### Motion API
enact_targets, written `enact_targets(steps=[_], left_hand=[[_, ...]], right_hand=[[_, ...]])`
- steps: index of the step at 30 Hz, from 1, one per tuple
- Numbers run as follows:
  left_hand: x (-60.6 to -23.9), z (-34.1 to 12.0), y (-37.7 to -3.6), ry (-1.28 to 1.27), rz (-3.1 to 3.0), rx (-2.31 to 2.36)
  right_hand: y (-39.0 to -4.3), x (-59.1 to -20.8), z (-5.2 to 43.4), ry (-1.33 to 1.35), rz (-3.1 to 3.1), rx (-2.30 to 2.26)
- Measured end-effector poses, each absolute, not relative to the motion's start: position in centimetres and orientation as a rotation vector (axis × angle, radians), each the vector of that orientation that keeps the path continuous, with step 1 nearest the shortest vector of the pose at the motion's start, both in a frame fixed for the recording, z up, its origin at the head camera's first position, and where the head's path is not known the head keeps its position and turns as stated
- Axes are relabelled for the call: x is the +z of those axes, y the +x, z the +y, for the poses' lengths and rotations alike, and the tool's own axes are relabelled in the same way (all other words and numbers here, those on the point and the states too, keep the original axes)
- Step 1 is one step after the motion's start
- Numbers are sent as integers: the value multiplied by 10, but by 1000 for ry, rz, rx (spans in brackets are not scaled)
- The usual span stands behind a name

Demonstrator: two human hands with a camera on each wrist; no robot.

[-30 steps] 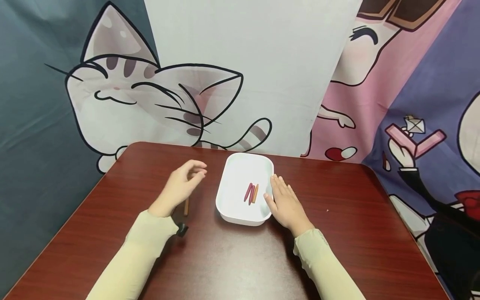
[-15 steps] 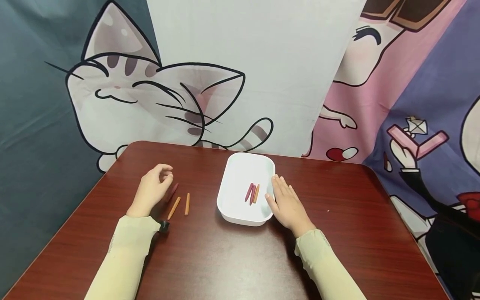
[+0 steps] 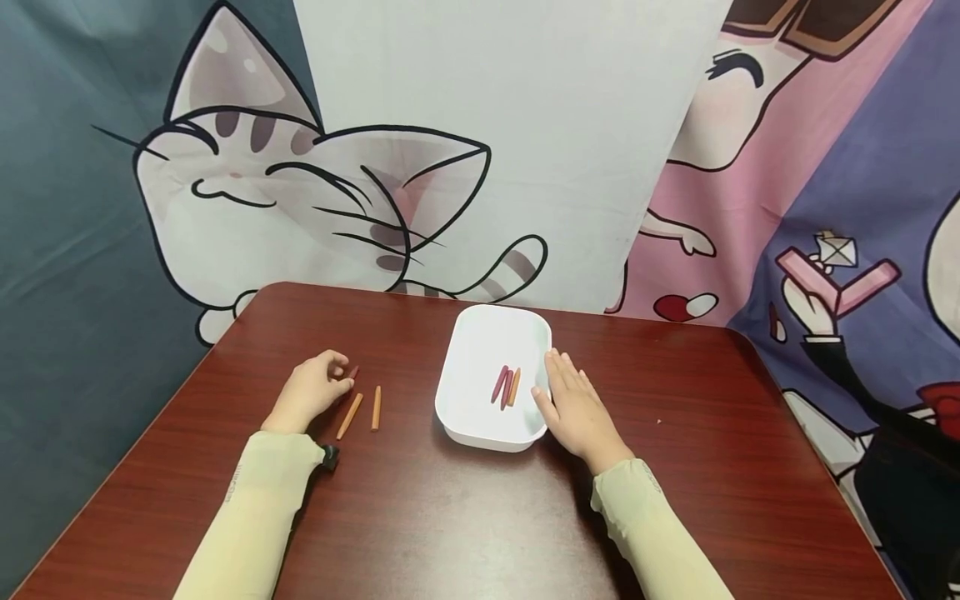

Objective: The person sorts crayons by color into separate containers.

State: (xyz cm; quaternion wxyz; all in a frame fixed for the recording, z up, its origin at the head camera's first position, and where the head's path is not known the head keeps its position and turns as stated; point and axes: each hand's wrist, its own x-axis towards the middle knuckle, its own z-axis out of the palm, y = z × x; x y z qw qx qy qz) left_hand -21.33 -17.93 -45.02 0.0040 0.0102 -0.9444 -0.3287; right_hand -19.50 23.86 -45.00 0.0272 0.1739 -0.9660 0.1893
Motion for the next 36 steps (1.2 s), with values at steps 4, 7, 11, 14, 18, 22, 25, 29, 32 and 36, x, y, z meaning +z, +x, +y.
enact_targets(steps=[4, 7, 11, 14, 18, 22, 25, 29, 32, 36], left_hand=[[-453, -178, -214, 27, -2982, -1023], [-453, -179, -215, 43, -2990, -1012], [-455, -181, -216, 74, -2998, -990], [-455, -181, -218, 98, -3001, -986], [-454, -182, -219, 103, -3013, -991], [-454, -184, -219, 96, -3019, -1027], [-453, -185, -218, 95, -3003, -1107], [-451, -185, -218, 96, -2943, -1265], [-448, -184, -220, 61, -2864, -1475], [-445, -182, -220, 9, -2697, -1914]], right_hand=[[-195, -449, 238, 538, -2984, 598], [-196, -449, 237, 536, -2992, 605], [-197, -448, 236, 542, -2997, 610], [-197, -448, 236, 544, -2994, 613], [-198, -448, 235, 544, -2989, 611], [-198, -449, 235, 554, -2987, 607], [-198, -449, 236, 556, -2987, 603], [-198, -449, 237, 547, -2992, 602], [-197, -449, 238, 542, -2994, 605], [-197, -450, 238, 537, -2996, 609]])
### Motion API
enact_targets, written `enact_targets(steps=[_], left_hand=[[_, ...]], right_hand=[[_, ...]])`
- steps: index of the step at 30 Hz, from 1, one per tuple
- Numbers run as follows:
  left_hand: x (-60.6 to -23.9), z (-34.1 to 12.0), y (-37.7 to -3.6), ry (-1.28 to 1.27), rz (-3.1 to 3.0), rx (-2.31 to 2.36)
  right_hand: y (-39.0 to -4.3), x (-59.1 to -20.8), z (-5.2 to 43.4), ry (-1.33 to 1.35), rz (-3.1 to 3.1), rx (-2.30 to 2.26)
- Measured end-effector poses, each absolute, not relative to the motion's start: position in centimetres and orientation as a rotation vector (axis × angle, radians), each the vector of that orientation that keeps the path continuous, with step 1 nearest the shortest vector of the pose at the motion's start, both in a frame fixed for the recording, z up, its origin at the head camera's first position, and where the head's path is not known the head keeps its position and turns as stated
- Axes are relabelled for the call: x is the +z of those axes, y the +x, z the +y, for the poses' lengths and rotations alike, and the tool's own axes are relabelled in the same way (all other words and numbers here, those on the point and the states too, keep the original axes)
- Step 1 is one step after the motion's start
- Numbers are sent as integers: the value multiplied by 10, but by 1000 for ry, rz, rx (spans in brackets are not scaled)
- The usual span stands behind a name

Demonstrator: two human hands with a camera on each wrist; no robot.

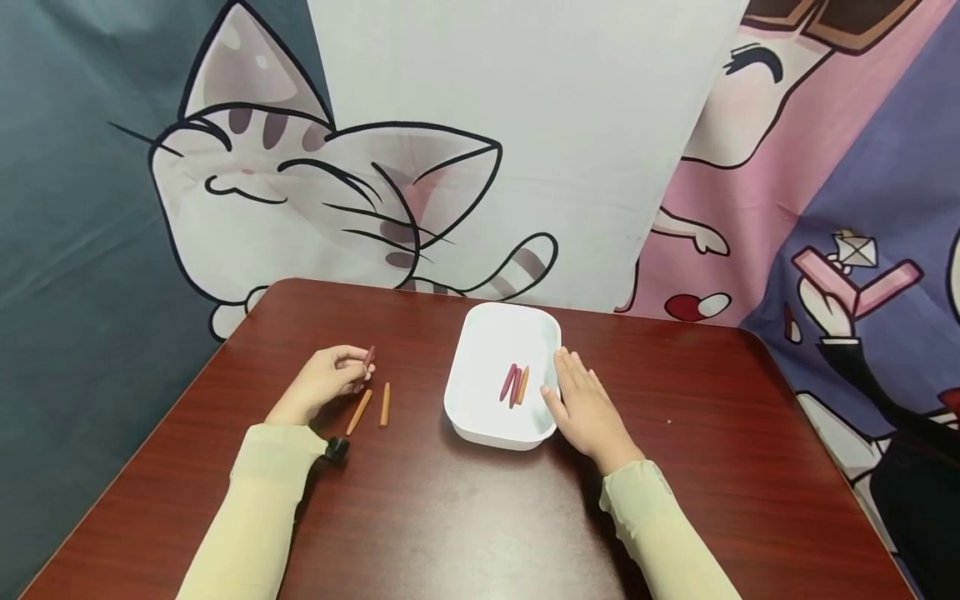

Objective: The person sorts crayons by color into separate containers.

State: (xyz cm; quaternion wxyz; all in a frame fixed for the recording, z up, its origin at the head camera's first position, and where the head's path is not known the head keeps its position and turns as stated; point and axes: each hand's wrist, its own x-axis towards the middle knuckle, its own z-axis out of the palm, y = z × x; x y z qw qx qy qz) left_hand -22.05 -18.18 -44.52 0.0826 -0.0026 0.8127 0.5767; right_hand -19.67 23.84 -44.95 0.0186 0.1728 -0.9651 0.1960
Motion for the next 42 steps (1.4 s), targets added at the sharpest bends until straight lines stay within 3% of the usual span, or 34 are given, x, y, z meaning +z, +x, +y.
enact_targets(steps=[18, 31, 42], left_hand=[[-436, -136, -213, 58, 1875, 2029], [-426, -83, -207, 143, 1818, 2117], [-408, -29, -226, 133, 1930, 1943]], right_hand=[[-194, -448, 239, 535, -3009, 608], [-196, -450, 238, 546, -2992, 596], [-198, -451, 240, 545, -2985, 591]])
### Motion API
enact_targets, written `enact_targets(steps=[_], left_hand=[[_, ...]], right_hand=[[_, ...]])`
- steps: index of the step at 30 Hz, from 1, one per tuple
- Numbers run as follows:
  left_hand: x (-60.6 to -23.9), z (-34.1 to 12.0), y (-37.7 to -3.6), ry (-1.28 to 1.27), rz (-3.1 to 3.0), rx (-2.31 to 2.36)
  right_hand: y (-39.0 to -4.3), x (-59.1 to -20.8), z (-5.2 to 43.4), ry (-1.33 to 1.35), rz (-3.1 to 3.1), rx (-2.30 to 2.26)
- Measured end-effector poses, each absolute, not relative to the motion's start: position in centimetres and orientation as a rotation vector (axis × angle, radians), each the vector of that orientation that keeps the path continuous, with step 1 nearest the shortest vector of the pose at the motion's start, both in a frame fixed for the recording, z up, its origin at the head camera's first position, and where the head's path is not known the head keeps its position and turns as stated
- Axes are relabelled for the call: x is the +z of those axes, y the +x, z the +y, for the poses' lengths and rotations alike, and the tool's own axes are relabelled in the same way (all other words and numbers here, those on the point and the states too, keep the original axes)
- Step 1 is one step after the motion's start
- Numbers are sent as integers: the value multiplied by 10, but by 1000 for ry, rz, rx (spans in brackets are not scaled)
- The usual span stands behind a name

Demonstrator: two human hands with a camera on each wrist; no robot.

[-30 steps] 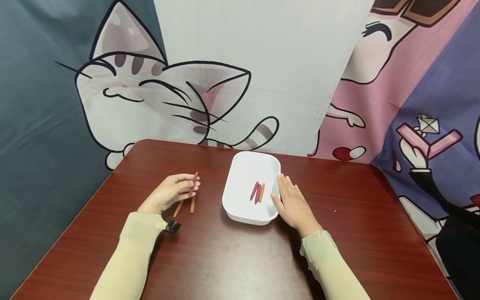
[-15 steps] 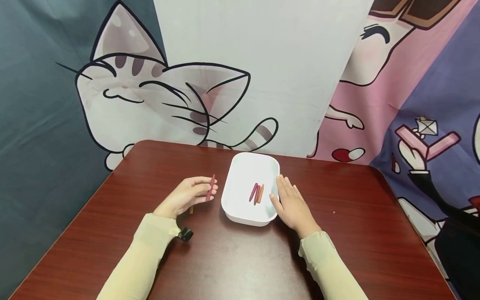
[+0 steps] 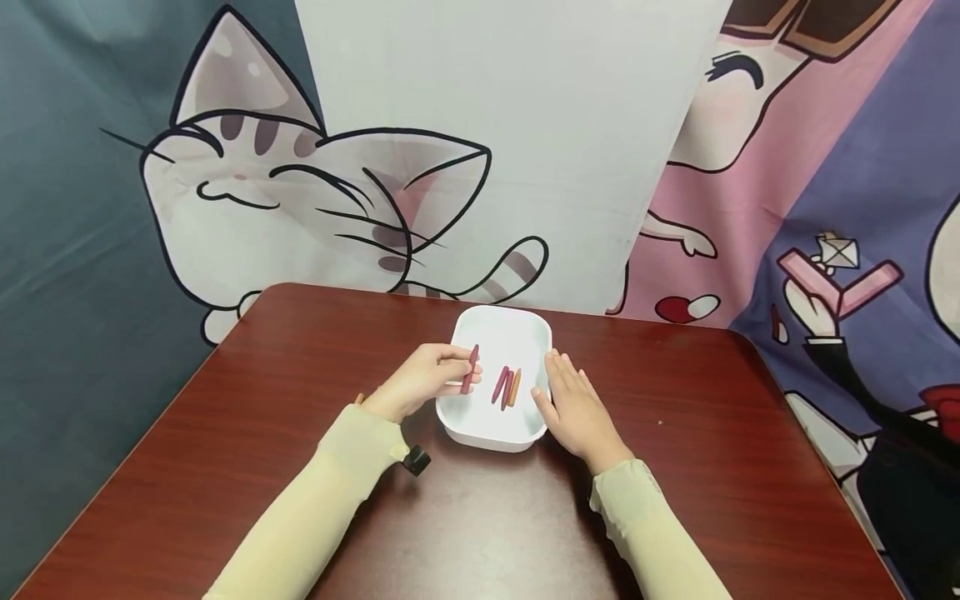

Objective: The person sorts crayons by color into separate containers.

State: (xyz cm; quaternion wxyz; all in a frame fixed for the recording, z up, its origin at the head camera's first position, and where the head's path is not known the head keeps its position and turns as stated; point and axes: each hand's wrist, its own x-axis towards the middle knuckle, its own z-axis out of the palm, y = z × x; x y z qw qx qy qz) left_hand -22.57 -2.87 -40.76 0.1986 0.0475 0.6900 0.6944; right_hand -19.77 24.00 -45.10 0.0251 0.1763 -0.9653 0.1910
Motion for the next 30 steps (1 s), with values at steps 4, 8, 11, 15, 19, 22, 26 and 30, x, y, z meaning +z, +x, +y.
enact_targets(steps=[4, 8, 11, 15, 19, 22, 26, 30], left_hand=[[-404, -18, -238, 124, 2067, 1810], [-404, -11, -246, 201, 2256, 1618], [-405, -7, -248, 252, 2425, 1446], [-405, -5, -247, 270, 2632, 1221], [-402, -6, -241, 300, 2686, 1140], [-399, -8, -236, 351, 2695, 1144], [-396, -14, -230, 427, 2709, 1204], [-395, -27, -224, 475, 2710, 1311]], right_hand=[[-198, -450, 239, 540, -2988, 594], [-197, -450, 237, 537, -2993, 605], [-195, -450, 236, 539, -2994, 610], [-195, -450, 236, 548, -2993, 613], [-196, -449, 236, 553, -2993, 608], [-197, -449, 237, 550, -2987, 602], [-197, -448, 238, 546, -2984, 599], [-197, -449, 238, 554, -2977, 594]])
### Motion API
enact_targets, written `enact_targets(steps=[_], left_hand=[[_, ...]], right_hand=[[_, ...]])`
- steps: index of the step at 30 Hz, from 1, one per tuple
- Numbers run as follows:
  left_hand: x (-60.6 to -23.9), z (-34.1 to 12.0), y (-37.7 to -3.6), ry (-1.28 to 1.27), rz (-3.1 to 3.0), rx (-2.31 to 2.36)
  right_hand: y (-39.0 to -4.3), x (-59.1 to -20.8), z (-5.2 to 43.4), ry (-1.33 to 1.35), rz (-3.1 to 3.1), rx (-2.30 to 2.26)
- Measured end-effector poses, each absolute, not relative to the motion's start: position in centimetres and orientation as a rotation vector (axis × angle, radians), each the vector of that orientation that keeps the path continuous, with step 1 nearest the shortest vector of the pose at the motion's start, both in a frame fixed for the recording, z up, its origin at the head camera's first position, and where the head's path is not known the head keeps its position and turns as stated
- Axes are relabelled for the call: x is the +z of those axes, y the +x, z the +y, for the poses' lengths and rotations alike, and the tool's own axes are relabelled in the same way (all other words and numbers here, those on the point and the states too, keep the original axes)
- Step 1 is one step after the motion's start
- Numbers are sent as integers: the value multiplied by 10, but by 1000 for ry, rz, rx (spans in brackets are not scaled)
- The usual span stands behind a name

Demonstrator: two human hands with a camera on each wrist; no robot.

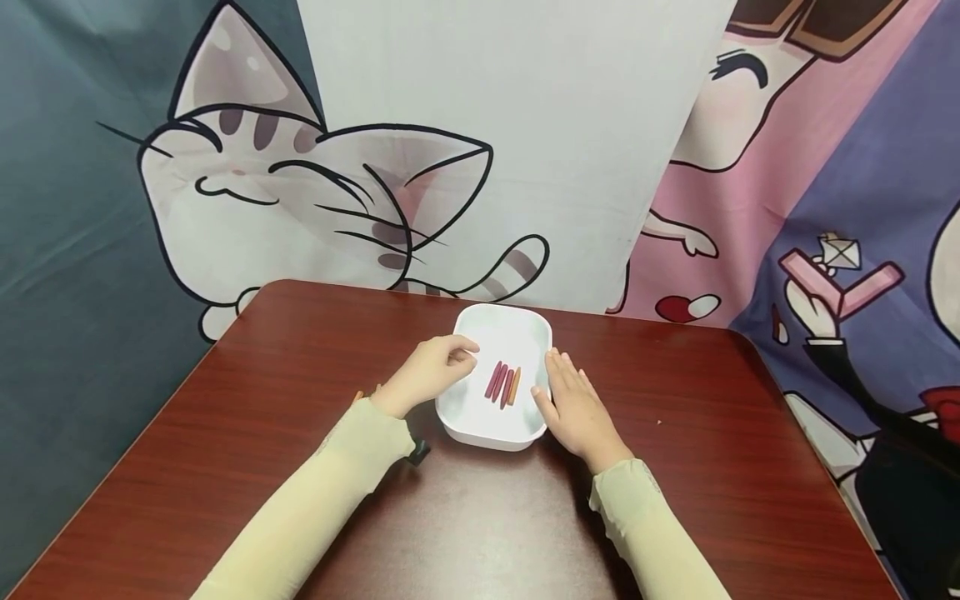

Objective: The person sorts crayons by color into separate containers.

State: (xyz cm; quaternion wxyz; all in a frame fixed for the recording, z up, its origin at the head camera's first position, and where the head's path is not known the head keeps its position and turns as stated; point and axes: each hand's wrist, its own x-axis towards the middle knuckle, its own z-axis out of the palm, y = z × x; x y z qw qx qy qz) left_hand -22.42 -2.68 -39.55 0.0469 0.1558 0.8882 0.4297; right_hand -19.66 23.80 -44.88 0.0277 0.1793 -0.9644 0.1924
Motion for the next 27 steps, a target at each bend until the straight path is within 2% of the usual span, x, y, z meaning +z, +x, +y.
enact_targets(steps=[11, 27], left_hand=[[-391, -84, -206, 412, 2762, 1460], [-415, -152, -193, 50, 2892, 1077]], right_hand=[[-195, -449, 238, 555, -2964, 609], [-197, -450, 237, 549, -2991, 617]])
